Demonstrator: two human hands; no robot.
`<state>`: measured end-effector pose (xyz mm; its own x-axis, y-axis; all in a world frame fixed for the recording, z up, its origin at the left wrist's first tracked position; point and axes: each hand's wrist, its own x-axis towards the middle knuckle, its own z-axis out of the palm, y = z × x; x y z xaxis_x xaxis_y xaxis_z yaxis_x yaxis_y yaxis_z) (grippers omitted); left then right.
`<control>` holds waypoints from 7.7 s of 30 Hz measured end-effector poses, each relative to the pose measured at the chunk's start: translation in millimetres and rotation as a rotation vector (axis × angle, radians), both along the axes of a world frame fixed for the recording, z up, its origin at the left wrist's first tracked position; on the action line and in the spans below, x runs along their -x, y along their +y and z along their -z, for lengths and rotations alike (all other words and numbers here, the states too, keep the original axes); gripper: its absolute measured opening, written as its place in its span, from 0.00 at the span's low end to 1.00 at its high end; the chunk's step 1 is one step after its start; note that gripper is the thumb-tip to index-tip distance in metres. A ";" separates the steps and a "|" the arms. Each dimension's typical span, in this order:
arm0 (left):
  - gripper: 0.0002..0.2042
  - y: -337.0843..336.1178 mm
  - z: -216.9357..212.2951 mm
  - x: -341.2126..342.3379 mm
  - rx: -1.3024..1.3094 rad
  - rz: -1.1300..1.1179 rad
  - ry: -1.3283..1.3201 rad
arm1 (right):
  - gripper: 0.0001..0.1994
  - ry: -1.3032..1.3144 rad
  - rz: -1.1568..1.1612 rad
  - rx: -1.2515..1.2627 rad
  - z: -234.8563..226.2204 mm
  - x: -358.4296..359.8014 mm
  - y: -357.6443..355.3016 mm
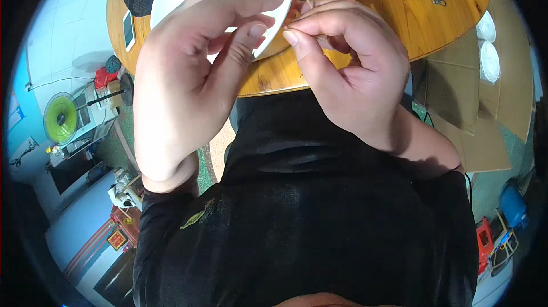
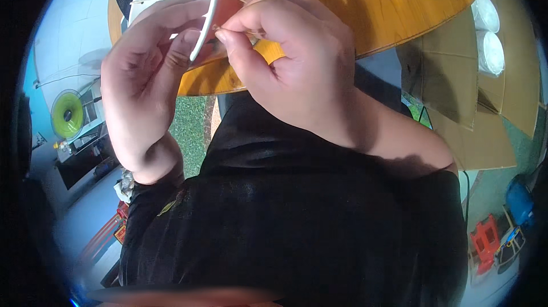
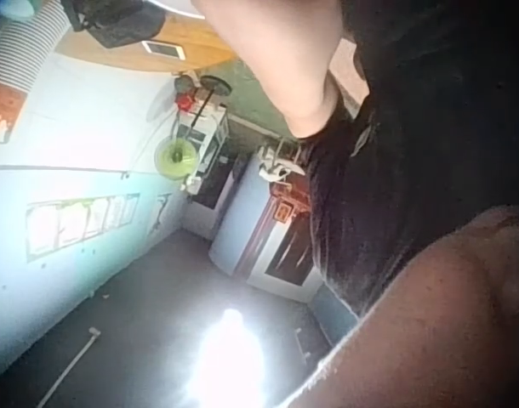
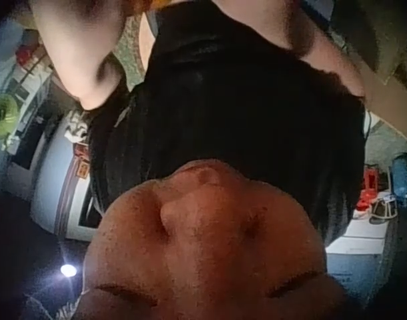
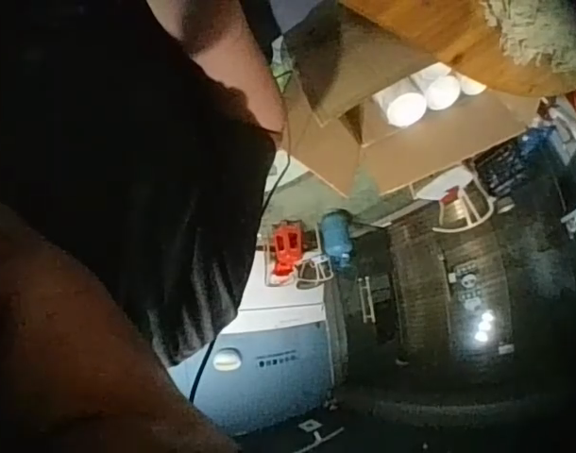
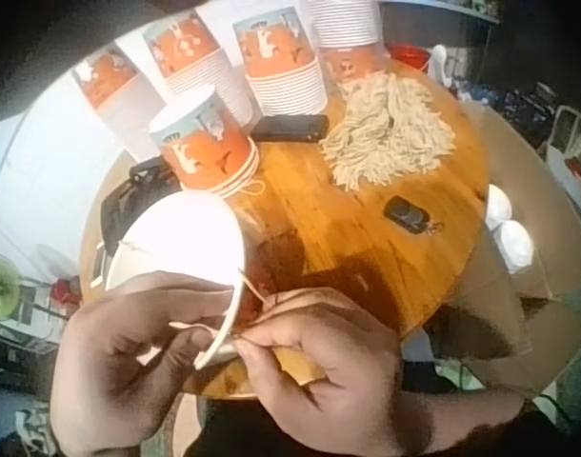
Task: Attaching elastic bands to paper buckets.
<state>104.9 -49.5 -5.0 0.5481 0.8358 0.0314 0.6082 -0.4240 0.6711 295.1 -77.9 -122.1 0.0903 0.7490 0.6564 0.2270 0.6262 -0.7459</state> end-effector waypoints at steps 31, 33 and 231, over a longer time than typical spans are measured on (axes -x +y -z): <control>0.07 13.4 -11.5 2.4 0.163 -0.039 0.099 | 0.06 0.019 -0.070 0.226 -19.7 -6.6 -3.0; 0.07 12.9 -10.7 2.5 0.122 -0.052 0.085 | 0.06 0.052 -0.083 0.241 -19.2 -6.7 -1.8; 0.09 14.8 12.2 19.7 0.068 -0.133 -0.228 | 0.05 0.731 -0.532 0.481 -18.6 -0.7 -2.3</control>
<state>85.2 -34.8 -17.2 0.4189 0.9042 0.0834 0.4849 -0.3004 0.8214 295.8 -80.1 -103.5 -0.0731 0.9785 0.1930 -0.6042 0.1105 -0.7891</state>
